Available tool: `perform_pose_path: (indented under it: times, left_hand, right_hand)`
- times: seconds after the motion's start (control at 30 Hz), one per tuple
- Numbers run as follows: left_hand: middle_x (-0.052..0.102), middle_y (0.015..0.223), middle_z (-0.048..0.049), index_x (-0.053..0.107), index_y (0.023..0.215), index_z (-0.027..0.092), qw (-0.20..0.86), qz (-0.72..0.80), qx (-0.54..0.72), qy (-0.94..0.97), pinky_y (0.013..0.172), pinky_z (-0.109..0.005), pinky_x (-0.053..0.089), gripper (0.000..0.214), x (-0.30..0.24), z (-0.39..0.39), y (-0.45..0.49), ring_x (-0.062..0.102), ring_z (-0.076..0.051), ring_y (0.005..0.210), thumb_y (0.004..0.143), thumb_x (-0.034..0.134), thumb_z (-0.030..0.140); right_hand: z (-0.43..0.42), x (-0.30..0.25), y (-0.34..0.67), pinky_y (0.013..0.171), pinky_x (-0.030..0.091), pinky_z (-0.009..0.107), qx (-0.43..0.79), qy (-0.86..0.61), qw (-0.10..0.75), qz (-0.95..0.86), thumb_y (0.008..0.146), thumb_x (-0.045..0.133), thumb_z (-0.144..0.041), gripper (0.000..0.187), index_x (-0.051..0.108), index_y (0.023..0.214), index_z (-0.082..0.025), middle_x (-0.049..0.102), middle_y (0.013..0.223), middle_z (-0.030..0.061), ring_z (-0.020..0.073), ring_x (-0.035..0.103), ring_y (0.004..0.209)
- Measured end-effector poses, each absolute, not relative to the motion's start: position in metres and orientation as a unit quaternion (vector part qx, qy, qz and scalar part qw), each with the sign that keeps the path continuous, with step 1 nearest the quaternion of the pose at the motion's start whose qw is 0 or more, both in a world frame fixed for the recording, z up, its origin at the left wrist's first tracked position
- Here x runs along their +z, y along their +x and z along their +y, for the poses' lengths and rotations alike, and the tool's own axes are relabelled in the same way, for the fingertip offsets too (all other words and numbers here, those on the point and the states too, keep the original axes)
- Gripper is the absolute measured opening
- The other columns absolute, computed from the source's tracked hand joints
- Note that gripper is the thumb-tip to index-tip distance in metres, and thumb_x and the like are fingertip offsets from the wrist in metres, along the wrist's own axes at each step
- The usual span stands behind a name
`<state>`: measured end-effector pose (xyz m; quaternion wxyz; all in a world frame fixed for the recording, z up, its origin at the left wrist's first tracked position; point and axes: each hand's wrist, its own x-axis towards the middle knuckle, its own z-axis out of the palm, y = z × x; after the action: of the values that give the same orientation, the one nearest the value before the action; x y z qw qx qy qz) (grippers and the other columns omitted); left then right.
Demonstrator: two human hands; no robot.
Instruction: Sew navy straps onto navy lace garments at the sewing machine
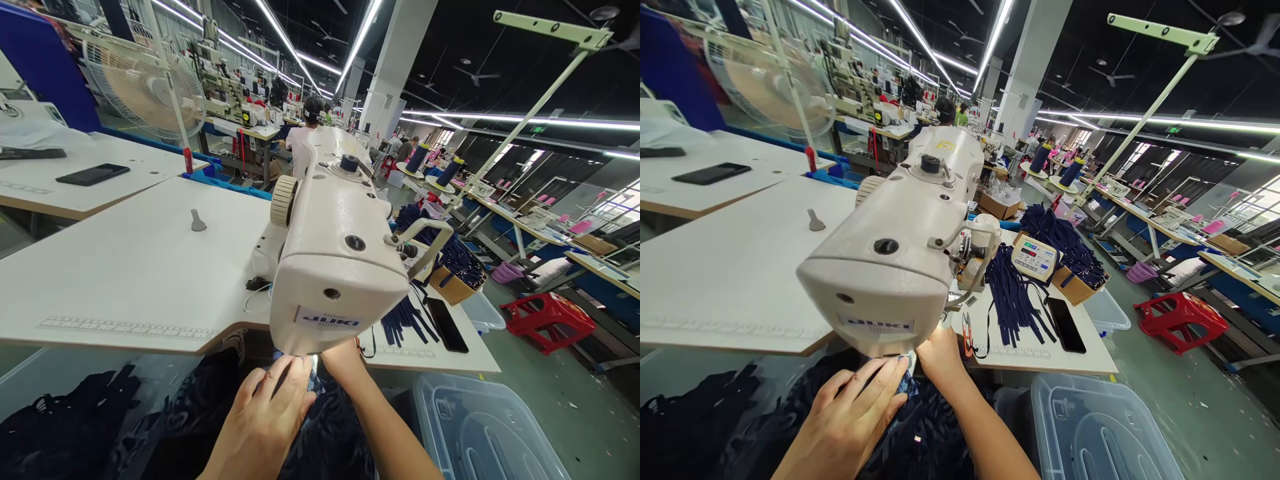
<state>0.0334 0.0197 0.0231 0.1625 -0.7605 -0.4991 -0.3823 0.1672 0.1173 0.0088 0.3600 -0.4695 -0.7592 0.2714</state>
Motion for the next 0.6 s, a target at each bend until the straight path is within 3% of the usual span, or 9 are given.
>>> perform_pose_path:
  times: [0.23, 0.37, 0.43, 0.6]
  left_hand:
    - [0.070, 0.111, 0.0009, 0.062, 0.115, 0.020, 0.151, -0.507, -0.389, -0.754, 0.088, -0.036, 0.035, 0.026, 0.016, 0.019, 0.035, 0.063, -0.017, 0.095, 0.094, 0.047, 0.025]
    - [0.069, 0.112, 0.0000, 0.062, 0.115, 0.020, 0.151, -0.519, -0.377, -0.752, 0.089, -0.037, 0.036, 0.027, 0.015, 0.018, 0.033, 0.062, -0.019, 0.097, 0.093, 0.047, 0.026]
    - [0.070, 0.110, 0.0000, 0.062, 0.114, 0.020, 0.156, -0.515, -0.376, -0.754, 0.089, -0.037, 0.036, 0.027, 0.015, 0.019, 0.032, 0.062, -0.019, 0.097, 0.093, 0.046, 0.026]
    - [0.069, 0.108, -0.0035, 0.064, 0.110, 0.015, 0.177, -0.490, -0.357, -0.776, 0.087, -0.036, 0.039, 0.027, 0.022, 0.020, 0.025, 0.059, -0.021, 0.098, 0.093, 0.044, 0.022]
  right_hand:
    - [0.112, 0.021, 0.164, 0.086, 0.045, 0.031, 0.261, -0.480, 0.361, -0.756, 0.081, 0.043, -0.012, 0.025, 0.067, 0.081, -0.020, 0.068, 0.082, 0.0071, 0.0210, 0.060, 0.091]
    - [0.092, 0.031, 0.175, 0.066, 0.041, 0.027, 0.290, -0.538, 0.303, -0.731, 0.087, 0.045, -0.020, 0.018, 0.060, 0.077, -0.020, 0.061, 0.070, 0.0027, 0.0173, 0.054, 0.068]
    - [0.078, 0.037, 0.184, 0.057, 0.034, 0.024, 0.329, -0.530, 0.279, -0.730, 0.092, 0.041, -0.027, 0.025, 0.054, 0.072, -0.020, 0.053, 0.062, -0.0017, 0.0132, 0.046, 0.058]
    - [0.046, 0.043, 0.198, 0.058, 0.031, 0.021, 0.431, -0.473, 0.249, -0.727, 0.095, 0.045, -0.039, 0.030, 0.048, 0.073, -0.018, 0.048, 0.068, -0.0044, 0.0099, 0.043, 0.064]
